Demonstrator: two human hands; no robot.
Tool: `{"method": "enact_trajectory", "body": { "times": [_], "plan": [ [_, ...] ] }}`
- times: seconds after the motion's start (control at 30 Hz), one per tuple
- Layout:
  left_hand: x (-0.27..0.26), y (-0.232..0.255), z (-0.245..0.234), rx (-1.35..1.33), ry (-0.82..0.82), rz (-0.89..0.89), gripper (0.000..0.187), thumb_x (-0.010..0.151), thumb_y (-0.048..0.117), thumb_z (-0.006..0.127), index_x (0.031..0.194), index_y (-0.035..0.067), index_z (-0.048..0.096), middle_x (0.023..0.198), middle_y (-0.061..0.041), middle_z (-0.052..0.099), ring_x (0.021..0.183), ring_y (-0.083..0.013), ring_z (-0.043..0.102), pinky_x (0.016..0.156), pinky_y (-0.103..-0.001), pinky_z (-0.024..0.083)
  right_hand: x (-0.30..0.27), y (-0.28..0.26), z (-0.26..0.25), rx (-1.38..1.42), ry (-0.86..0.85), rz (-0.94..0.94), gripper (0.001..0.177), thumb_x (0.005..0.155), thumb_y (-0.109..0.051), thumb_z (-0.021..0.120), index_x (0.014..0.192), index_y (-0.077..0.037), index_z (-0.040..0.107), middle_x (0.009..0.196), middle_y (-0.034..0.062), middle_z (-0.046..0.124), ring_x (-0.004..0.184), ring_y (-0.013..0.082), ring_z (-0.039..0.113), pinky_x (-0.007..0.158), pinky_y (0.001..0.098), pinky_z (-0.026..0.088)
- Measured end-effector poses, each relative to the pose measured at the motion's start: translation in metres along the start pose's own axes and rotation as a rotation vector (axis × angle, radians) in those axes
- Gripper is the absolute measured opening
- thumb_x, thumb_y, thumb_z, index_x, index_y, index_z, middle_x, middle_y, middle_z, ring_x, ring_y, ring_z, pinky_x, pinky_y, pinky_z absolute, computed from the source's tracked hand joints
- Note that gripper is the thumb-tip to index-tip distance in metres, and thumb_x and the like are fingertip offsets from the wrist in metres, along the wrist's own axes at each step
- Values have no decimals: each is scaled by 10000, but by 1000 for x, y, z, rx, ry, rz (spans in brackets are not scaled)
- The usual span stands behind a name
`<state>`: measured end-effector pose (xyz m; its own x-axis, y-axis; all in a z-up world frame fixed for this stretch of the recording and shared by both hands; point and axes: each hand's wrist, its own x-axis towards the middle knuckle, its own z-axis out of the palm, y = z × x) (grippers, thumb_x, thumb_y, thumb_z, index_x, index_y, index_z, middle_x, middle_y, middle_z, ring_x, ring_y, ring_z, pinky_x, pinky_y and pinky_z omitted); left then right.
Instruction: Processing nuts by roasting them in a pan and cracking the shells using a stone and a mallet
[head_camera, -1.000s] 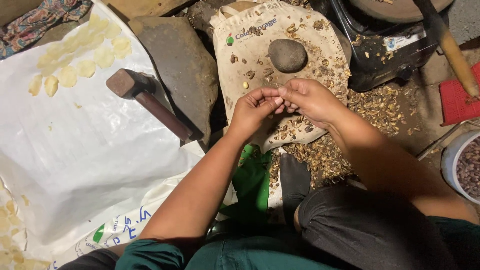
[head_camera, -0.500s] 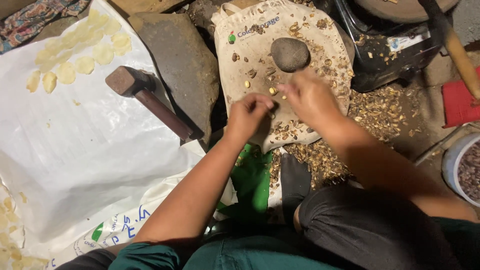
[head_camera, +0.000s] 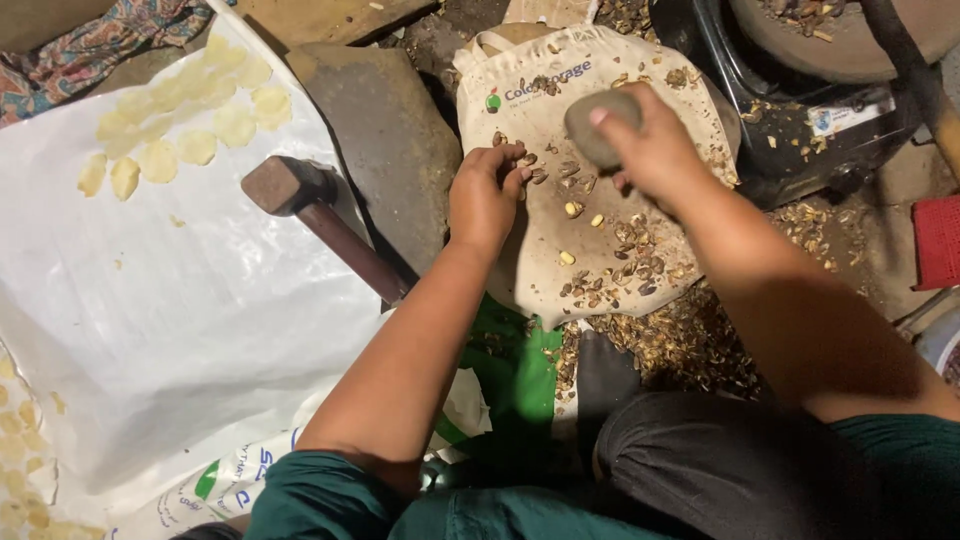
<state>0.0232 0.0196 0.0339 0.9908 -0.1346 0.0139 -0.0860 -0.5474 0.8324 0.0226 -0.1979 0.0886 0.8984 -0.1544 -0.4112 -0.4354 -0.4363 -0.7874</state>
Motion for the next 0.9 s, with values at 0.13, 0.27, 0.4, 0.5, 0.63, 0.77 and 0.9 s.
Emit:
{"method": "enact_trajectory", "body": {
  "times": [0.13, 0.27, 0.4, 0.5, 0.63, 0.77, 0.9],
  "plan": [
    [0, 2, -2, -15, 20, -5, 283, 821, 47, 774, 1100, 65, 727, 955, -81, 704, 791, -213, 675, 760, -334, 555, -23, -35, 22, -220, 1, -223, 497, 1023, -197, 559, 1427, 47, 402, 1267, 363, 579, 1054, 459, 666, 834, 470, 622],
    [1, 5, -7, -48, 26, 35, 266, 795, 24, 781, 1016, 46, 633, 869, -67, 674, 738, -214, 639, 721, -333, 545, -18, -47, 35, -453, -96, -221, 500, 1052, -285, 576, 1390, 52, 429, 1128, 298, 652, 964, 420, 690, 840, 506, 586],
    [3, 0, -6, -54, 33, 100, 269, 803, 40, 782, 1001, 34, 601, 886, -83, 667, 739, -231, 629, 712, -347, 537, -9, -42, 38, -673, -158, -260, 297, 1088, -268, 588, 1166, 8, 510, 993, 241, 642, 765, 331, 682, 738, 430, 634],
    [2, -19, -5, 4, -120, 34, 344, 879, 187, 823, 1124, 129, 589, 979, -69, 647, 1035, -341, 680, 906, -479, 557, -5, -15, 30, -665, -104, -418, 453, 999, -343, 595, 1383, -129, 484, 1224, 290, 611, 1083, 586, 625, 898, 679, 496],
    [-3, -34, -4, -48, -104, 36, 351, 870, 167, 827, 1153, 135, 621, 996, -86, 681, 1056, -358, 684, 948, -492, 550, -20, 6, 5, -742, 202, -754, 470, 1052, -118, 610, 1485, -137, 427, 1369, 289, 489, 1266, 530, 507, 1018, 611, 416],
    [-12, -13, -24, 37, -130, 138, 208, 926, 165, 758, 1111, 162, 665, 1000, -73, 673, 1044, -343, 690, 929, -456, 555, -16, 60, -10, -738, 201, -708, 346, 978, -161, 721, 1287, -82, 586, 1366, 224, 496, 1260, 454, 480, 1009, 568, 423],
    [-52, -1, -22, 191, -325, 346, 127, 969, 267, 704, 1083, 220, 678, 1044, -39, 649, 1068, -291, 684, 904, -418, 573, -52, 77, 19, -620, 26, -541, 113, 956, -171, 680, 1030, -87, 699, 1031, 157, 683, 966, 410, 687, 838, 493, 571]
  ]
}}
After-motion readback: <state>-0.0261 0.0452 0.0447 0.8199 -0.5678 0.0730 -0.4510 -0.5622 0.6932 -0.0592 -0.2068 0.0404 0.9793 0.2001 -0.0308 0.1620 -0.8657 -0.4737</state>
